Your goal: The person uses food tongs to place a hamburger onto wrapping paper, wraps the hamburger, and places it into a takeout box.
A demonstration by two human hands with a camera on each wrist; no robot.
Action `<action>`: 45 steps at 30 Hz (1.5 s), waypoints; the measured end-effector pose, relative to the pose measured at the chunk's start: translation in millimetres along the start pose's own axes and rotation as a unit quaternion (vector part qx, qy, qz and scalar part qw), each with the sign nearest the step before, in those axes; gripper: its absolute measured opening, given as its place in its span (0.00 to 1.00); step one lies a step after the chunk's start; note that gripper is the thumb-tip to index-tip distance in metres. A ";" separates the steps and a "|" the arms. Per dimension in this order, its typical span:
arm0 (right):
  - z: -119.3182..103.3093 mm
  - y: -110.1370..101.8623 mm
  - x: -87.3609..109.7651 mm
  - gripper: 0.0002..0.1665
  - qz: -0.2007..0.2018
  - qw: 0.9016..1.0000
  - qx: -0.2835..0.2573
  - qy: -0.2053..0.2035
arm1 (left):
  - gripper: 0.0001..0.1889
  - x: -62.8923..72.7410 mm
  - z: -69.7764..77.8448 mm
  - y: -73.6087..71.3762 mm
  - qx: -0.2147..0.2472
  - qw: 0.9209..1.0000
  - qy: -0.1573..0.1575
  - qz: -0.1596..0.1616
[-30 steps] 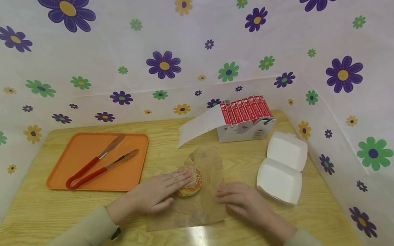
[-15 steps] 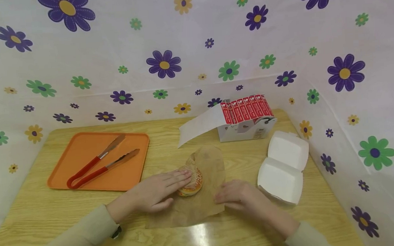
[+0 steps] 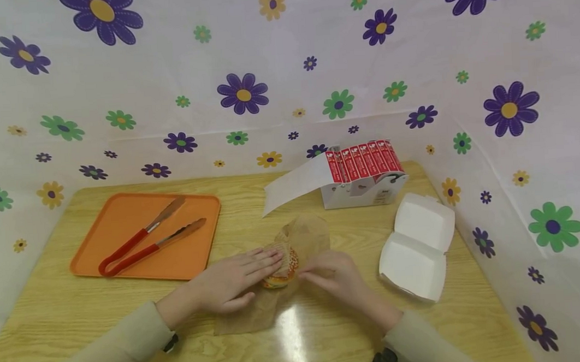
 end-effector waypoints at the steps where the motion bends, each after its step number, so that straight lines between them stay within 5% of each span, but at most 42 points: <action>1: 1.2 4.0 -1.6 0.12 0.005 1.000 -0.005 0.006 | 0.37 0.0 0.2 0.0 0.000 1.000 -0.001 -0.001; 4: 6.0 16.3 -5.7 0.14 0.026 0.999 -0.005 0.022 | 0.37 0.2 0.6 1.2 -0.003 1.000 -0.006 -0.002; 12: 20.2 37.6 -6.1 0.08 0.071 0.985 0.023 0.153 | 0.36 3.6 4.4 5.7 -0.014 1.000 -0.020 -0.016; 20: 24.1 44.8 -9.3 0.02 0.077 0.974 0.070 0.200 | 0.38 10.4 3.4 3.9 0.027 0.997 -0.072 -0.018; 28: 21.3 53.5 -14.6 0.04 0.115 0.955 0.088 0.260 | 0.33 11.9 2.0 2.3 0.020 0.998 -0.066 -0.006; 36: 20.0 59.1 -21.1 0.07 0.093 0.943 0.143 0.287 | 0.34 13.9 2.1 0.6 0.034 0.993 -0.110 0.009; 45: 17.8 61.1 -25.0 0.07 0.082 0.950 0.181 0.241 | 0.35 15.3 2.7 -2.0 0.009 0.994 -0.110 0.024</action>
Point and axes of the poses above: each hand's wrist, its own x-axis away from the middle knuckle, its own y-axis out of the palm, z = x × y, the point moved 1 cm from there along -x, towards the middle knuckle, and after that the axes turned 12 degrees about z, right-handed, at the moved point
